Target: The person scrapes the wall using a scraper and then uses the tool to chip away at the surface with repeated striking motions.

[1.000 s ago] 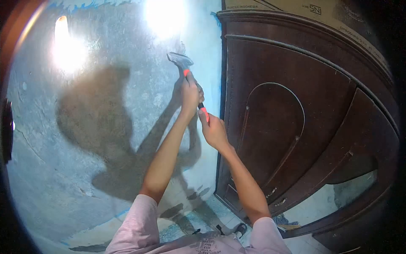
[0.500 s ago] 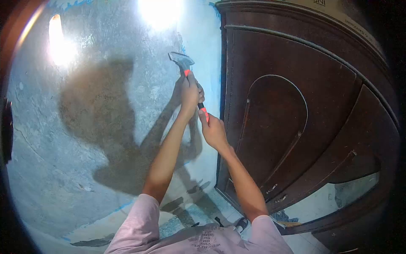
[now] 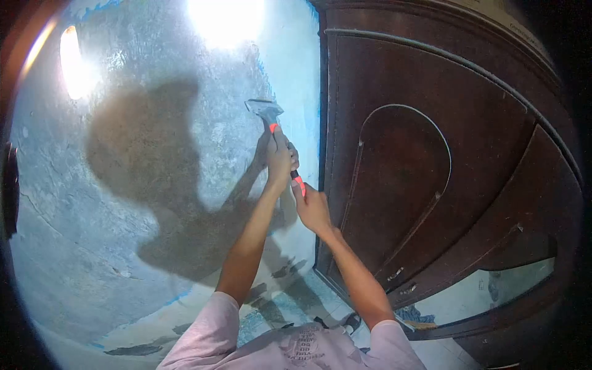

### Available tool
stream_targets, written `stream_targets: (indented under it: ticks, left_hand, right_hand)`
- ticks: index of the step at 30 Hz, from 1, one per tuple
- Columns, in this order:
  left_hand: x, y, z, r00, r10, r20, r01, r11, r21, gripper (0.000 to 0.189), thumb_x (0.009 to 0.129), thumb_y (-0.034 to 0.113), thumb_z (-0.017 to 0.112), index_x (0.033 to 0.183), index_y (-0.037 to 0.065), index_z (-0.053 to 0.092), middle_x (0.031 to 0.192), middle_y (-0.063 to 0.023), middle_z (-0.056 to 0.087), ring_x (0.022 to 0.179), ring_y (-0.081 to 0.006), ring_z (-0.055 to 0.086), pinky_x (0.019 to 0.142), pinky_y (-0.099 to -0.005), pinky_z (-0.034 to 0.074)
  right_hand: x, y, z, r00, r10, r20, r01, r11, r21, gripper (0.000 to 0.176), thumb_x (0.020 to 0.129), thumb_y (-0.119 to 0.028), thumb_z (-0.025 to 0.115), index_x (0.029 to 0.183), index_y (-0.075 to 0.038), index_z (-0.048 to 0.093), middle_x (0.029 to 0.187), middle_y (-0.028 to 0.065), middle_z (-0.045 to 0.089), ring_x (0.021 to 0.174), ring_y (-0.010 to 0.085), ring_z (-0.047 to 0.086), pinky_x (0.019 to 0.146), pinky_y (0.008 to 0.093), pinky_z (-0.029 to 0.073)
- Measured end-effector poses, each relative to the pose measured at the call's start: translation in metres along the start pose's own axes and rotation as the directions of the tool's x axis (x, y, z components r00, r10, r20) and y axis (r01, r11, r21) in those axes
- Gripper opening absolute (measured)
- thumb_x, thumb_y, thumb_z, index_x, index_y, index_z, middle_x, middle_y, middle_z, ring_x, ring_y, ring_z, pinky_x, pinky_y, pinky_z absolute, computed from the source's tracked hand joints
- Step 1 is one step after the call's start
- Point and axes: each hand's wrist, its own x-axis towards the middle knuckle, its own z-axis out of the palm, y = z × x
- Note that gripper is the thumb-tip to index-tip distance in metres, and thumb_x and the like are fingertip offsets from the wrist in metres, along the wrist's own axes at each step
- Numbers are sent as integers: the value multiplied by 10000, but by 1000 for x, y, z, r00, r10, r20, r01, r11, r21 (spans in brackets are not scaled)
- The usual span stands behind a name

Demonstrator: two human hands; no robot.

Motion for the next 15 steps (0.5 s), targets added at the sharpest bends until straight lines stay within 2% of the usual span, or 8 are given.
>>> stream_targets:
  ticks: [2, 4, 6, 8, 10, 12, 13, 15]
  left_hand:
    - [-11, -24, -9, 994, 40, -102, -21, 983, 180, 492, 1101, 486, 355, 817, 90, 417, 540, 16, 403, 405, -120, 440, 374, -286, 358]
    - [-10, -32, -10, 994, 38, -103, -23, 989, 144, 489, 1106, 472, 345, 818, 86, 430, 512, 17, 387, 400, -126, 445, 373, -287, 370]
    - [-7, -18, -2, 992, 69, -101, -63, 996, 65, 447, 1089, 506, 404, 811, 157, 391, 556, 48, 357, 389, -74, 352, 342, -246, 286]
    - [3, 7, 5, 995, 87, -49, -84, 994, 66, 440, 1093, 491, 399, 811, 154, 391, 570, 38, 364, 399, -79, 366, 346, -249, 293]
    - [11, 19, 11, 996, 93, -6, -93, 994, 55, 444, 1091, 494, 401, 809, 152, 392, 579, 34, 364, 409, -80, 375, 345, -249, 288]
    - [8, 11, 9, 997, 69, -21, -68, 997, 28, 448, 1089, 503, 400, 809, 154, 395, 578, 36, 361, 413, -78, 378, 340, -247, 282]
    - [3, -2, 1, 998, 50, -28, -49, 997, 51, 446, 1098, 489, 376, 835, 129, 401, 565, 32, 373, 402, -89, 382, 348, -266, 305]
    - [-14, -20, -6, 995, 17, -94, -7, 995, 101, 457, 1107, 484, 342, 858, 107, 411, 543, 32, 382, 384, -100, 386, 359, -277, 330]
  right_hand:
    - [-16, 14, 10, 999, 33, 22, -33, 999, -4, 535, 1075, -452, 474, 908, 24, 651, 636, 260, 584, 652, 460, 646, 620, 513, 466]
    - [-19, 20, 15, 1000, 12, 6, -12, 1000, -14, 528, 1076, -444, 475, 900, 22, 649, 639, 262, 593, 646, 457, 648, 624, 512, 476]
    - [-7, 10, 9, 998, 44, 35, -44, 999, -7, 525, 1079, -436, 474, 896, 27, 644, 648, 263, 594, 647, 450, 652, 626, 503, 480]
    - [9, -6, 2, 999, -45, -29, 46, 999, 19, 526, 1079, -432, 475, 896, 33, 640, 661, 269, 589, 653, 469, 637, 621, 498, 477]
    - [15, -16, -3, 1000, 16, 7, -17, 998, 56, 519, 1079, -423, 479, 903, 38, 640, 682, 281, 584, 674, 498, 616, 622, 498, 474]
    - [11, -15, -3, 1000, 6, -14, -5, 998, 64, 584, 1081, -476, 461, 862, 46, 602, 630, 238, 522, 573, 375, 563, 598, 463, 444]
    - [5, 4, 6, 997, -60, -37, 61, 998, 13, 566, 1080, -463, 470, 872, 45, 608, 638, 253, 534, 581, 410, 566, 596, 466, 445]
    - [-16, 23, 16, 1000, -15, -14, 15, 1000, 13, 560, 1080, -456, 474, 872, 46, 608, 647, 260, 538, 589, 423, 555, 598, 466, 444]
